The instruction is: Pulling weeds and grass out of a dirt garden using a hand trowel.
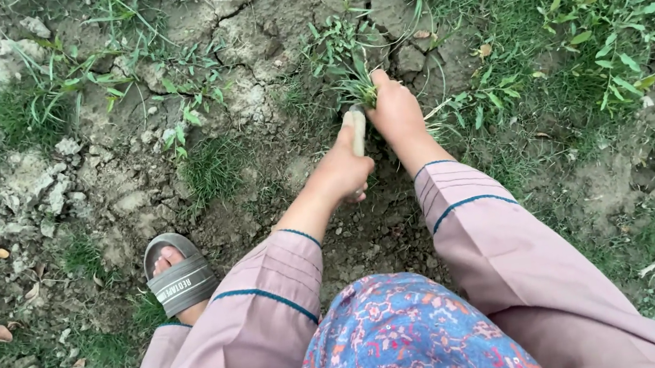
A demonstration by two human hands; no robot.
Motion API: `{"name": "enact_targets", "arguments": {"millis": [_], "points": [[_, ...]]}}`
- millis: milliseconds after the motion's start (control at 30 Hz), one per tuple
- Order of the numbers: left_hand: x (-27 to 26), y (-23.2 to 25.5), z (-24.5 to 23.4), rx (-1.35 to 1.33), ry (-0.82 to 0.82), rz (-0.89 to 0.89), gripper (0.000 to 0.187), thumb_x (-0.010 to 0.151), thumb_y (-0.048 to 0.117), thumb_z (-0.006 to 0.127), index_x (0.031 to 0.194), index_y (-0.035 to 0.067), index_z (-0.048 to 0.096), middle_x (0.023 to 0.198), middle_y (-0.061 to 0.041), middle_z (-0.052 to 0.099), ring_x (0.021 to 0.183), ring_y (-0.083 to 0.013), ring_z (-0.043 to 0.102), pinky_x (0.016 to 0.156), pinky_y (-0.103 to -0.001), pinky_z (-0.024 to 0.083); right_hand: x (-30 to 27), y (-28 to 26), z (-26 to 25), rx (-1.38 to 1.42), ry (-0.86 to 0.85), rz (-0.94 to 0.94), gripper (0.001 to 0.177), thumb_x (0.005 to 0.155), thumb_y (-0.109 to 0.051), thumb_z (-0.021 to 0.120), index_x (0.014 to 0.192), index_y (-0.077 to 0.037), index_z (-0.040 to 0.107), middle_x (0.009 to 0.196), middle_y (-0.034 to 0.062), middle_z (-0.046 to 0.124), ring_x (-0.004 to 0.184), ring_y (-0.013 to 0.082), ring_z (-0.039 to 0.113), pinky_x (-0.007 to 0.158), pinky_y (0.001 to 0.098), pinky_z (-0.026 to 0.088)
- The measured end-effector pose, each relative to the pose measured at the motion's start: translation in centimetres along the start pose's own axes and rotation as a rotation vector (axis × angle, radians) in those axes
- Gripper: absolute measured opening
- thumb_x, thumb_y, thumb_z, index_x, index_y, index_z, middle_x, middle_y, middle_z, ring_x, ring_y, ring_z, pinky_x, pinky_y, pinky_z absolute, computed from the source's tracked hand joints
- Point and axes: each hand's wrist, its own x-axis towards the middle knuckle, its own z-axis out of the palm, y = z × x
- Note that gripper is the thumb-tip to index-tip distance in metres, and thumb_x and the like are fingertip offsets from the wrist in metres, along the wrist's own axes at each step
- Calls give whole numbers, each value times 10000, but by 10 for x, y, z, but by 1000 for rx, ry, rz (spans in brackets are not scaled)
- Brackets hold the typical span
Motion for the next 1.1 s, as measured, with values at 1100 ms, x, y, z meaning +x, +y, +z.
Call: {"name": "enact_targets", "arguments": {"millis": [1100], "points": [[67,-128,43,128,419,511,886,810,118,734,1594,252,343,1138,-251,720,877,-316,694,763,-426,569,114,-43,-64,-162,-106,-321,532,790,-242,864,1269,-123,662,1117,218,690,1042,439,645,866,521,512]]}}
